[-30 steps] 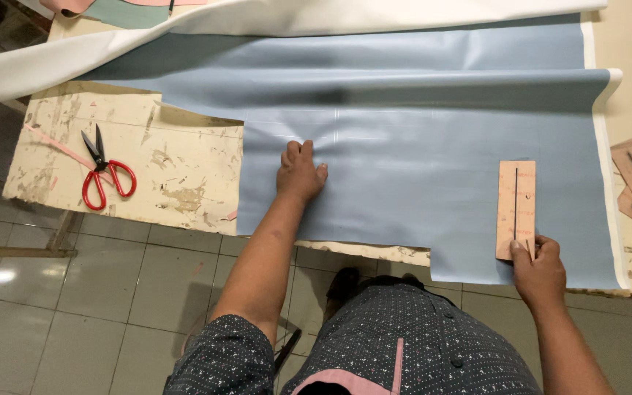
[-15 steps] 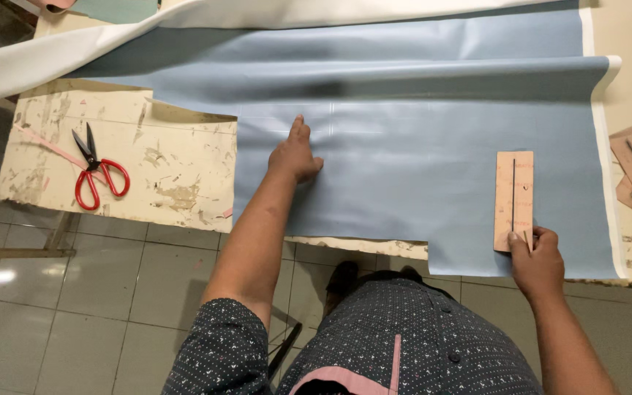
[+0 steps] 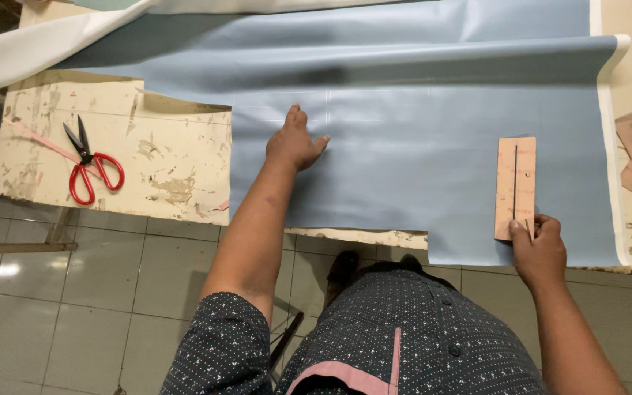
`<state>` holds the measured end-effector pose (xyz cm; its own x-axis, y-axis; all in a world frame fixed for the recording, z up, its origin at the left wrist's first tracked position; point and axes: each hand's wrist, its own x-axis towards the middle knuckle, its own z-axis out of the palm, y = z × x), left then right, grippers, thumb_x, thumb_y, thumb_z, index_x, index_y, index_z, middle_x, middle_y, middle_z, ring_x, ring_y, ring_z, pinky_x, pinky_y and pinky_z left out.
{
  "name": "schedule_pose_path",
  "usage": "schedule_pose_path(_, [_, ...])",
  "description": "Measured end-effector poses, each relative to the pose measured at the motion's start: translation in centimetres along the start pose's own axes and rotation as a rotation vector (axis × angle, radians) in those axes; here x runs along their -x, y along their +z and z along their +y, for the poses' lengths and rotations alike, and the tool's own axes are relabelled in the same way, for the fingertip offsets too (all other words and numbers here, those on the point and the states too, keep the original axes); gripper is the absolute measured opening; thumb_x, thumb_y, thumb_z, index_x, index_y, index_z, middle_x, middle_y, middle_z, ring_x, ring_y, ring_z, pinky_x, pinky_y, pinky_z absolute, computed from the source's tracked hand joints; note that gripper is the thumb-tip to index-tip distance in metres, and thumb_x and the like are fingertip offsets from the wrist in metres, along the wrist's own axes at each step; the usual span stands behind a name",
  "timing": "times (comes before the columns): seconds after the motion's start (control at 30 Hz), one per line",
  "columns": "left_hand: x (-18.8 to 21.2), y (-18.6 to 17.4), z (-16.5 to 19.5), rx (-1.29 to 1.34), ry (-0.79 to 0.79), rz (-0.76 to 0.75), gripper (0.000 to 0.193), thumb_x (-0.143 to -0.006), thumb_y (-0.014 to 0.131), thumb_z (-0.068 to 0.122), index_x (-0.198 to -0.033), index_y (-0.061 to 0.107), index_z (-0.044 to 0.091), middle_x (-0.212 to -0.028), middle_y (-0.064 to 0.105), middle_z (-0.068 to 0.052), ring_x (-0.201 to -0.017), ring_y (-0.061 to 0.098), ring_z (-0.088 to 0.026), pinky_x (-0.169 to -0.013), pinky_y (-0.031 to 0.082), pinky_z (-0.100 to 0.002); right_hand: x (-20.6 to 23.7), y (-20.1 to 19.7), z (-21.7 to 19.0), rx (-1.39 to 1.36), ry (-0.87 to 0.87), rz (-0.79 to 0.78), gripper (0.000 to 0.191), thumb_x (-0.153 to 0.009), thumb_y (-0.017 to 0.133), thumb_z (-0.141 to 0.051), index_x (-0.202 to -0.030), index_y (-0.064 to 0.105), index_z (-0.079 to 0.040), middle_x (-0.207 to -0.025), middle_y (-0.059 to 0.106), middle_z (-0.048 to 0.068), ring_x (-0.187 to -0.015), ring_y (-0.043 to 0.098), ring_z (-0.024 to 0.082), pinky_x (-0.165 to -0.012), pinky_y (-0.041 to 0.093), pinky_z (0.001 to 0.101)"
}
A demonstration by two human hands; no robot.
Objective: The person marks a rectangular area on a light blue fabric using a wooden ruler and a marking tool, then cuts along the marked lines with red-handled scissors. The cut piece is separated from the main fabric roll.
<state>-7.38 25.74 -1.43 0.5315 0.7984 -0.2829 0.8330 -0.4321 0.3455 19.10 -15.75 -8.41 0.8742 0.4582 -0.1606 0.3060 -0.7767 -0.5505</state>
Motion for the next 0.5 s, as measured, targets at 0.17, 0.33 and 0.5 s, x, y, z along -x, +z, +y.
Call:
schedule_pose_path(0.17, [0.19, 0.11, 0.62, 0.003, -0.041, 0.027, 0.079, -0.095, 0.057, 0.056, -0.151, 0.037, 0.004, -0.169, 0.020, -0.007, -0.137, 0.050, -0.034, -0.103, 0.050, -0.047, 0.11, 0.04, 0.00, 0.001, -0.017, 0.014, 0.056, -0.102, 0.063, -0.035, -0.137, 0.050, 0.006, -0.118, 0.069, 0.026, -0.107, 0.068, 0.038, -0.094, 0.052, 0.0463])
schedule_pose_path(0.33, [0.32, 0.03, 0.94, -0.007, -0.076, 0.002, 0.079, -0.096, 0.055, 0.057, -0.152, 0.036, 0.005, -0.169, 0.020, -0.007, -0.135, 0.052, -0.034, -0.100, 0.052, -0.046, 0.25, -0.19, -0.33, 0.024, -0.017, 0.008, 0.056, -0.103, 0.063, -0.035, -0.138, 0.049, 0.006, -0.117, 0.069, 0.025, -0.107, 0.068, 0.038, -0.094, 0.051, 0.0469])
schedule_pose_path(0.5, [0.44, 0.18, 1.08, 0.009, -0.083, 0.030, 0.079, -0.095, 0.053, 0.059, -0.151, 0.037, 0.007, -0.169, 0.021, -0.005, -0.135, 0.053, -0.032, -0.098, 0.053, -0.046, 0.52, -0.38, -0.82, 0.000, 0.060, -0.026, 0.056, -0.103, 0.061, -0.036, -0.139, 0.048, 0.005, -0.118, 0.067, 0.025, -0.105, 0.069, 0.037, -0.091, 0.052, 0.0465])
